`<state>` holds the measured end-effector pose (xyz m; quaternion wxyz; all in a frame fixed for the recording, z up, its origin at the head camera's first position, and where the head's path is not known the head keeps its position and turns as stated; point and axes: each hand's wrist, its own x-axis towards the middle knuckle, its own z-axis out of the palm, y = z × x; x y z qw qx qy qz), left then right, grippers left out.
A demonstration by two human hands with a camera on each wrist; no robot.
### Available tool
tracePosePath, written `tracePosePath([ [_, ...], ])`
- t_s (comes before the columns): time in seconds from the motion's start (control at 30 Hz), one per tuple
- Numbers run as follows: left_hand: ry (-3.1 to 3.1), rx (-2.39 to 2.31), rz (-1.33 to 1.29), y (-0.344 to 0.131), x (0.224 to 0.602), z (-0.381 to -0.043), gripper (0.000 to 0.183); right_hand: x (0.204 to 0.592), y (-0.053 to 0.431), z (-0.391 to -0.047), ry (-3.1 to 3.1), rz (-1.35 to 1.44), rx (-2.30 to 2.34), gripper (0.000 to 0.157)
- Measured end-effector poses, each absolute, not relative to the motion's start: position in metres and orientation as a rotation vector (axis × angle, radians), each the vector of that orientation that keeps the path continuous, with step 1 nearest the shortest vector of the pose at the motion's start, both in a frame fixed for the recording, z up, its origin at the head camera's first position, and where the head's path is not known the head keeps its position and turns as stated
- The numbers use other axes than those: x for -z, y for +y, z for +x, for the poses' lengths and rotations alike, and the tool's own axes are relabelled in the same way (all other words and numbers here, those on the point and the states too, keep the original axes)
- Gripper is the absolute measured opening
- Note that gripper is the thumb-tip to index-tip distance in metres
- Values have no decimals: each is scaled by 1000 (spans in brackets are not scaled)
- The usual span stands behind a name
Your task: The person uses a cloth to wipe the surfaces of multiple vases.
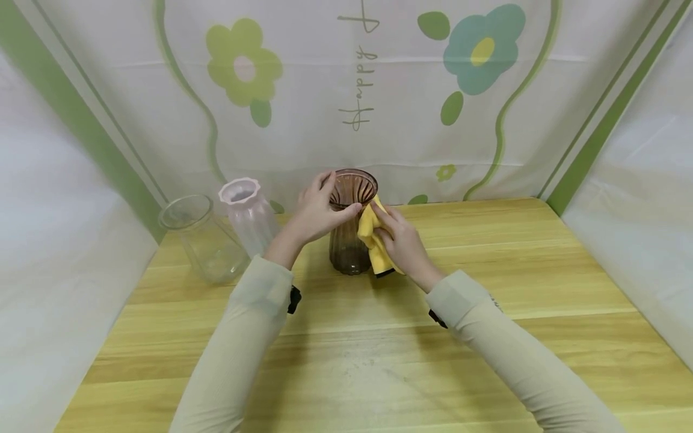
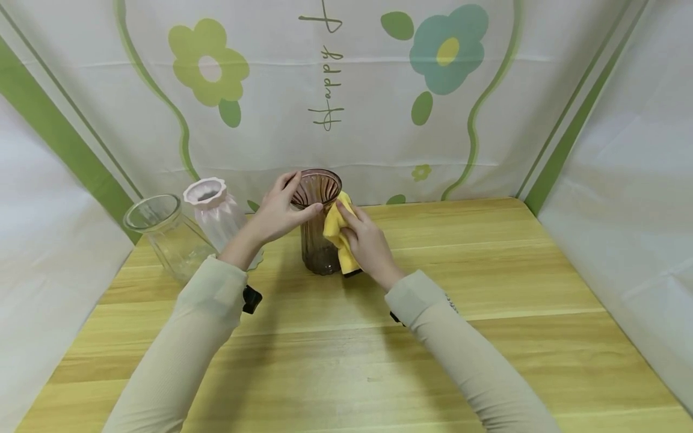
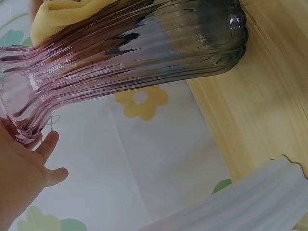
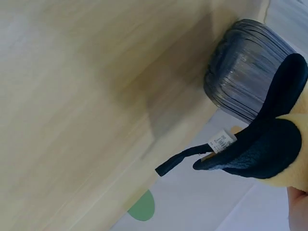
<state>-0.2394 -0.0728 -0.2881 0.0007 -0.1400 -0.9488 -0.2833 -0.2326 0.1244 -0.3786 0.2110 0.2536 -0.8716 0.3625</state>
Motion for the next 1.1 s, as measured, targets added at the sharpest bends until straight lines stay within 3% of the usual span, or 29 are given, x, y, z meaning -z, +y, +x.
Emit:
tracePosePath([
  [0.53, -2972, 876, -436, -71, 289, -240, 98, 415, 139, -223, -2637, 656, -891, 54],
  [1.1, -3040, 885, -462, -72, 276, -239, 95, 391, 127, -228, -2418, 708, -975, 52],
])
